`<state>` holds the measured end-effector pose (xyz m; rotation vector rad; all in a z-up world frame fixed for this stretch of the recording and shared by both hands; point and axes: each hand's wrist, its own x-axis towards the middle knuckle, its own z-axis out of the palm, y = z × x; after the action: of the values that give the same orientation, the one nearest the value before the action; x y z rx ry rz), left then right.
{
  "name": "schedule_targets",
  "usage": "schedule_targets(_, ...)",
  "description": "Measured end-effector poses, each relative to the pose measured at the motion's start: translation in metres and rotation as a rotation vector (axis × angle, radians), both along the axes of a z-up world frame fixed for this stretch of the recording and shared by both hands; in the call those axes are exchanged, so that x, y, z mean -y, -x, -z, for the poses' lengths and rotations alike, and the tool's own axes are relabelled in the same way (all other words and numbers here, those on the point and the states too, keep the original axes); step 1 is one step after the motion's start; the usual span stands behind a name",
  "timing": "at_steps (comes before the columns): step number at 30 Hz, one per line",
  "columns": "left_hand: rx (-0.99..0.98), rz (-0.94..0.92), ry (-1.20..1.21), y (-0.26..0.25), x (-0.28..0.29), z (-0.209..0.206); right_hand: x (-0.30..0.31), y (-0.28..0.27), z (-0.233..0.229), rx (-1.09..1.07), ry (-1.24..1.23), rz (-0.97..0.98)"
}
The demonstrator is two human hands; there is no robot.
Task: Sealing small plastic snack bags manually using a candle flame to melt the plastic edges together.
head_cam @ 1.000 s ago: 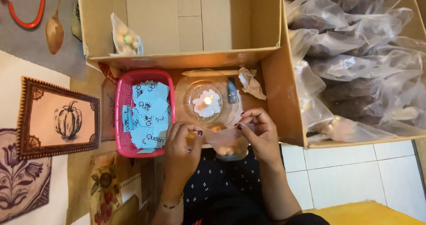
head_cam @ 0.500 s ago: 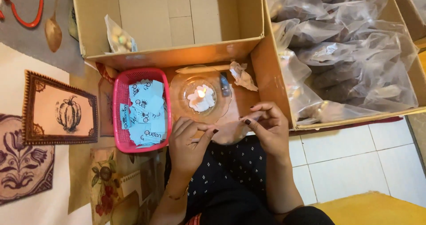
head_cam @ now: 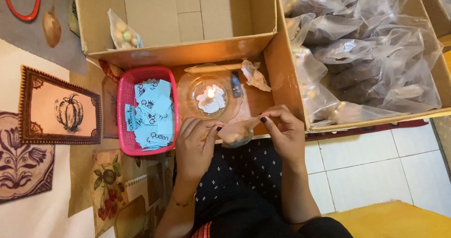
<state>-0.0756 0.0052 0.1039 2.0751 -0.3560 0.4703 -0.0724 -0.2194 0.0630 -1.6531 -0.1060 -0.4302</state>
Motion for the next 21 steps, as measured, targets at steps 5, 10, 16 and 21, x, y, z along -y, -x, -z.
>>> schedule_targets(5,-0.059,0.025,0.059,-0.001,0.006,0.002,-0.003,-0.001,0.001,0.007,-0.010,0.024)
schedule_targets(10,-0.203,0.045,0.155,0.002,0.003,0.021,-0.006,0.002,0.002,-0.045,-0.078,0.043)
schedule_targets(16,-0.319,0.193,0.220,0.003,0.008,0.059,-0.009,0.003,0.002,-0.014,-0.144,-0.004)
schedule_targets(21,-0.271,0.181,0.109,0.005,0.016,0.063,-0.002,0.012,0.011,-0.054,-0.153,0.018)
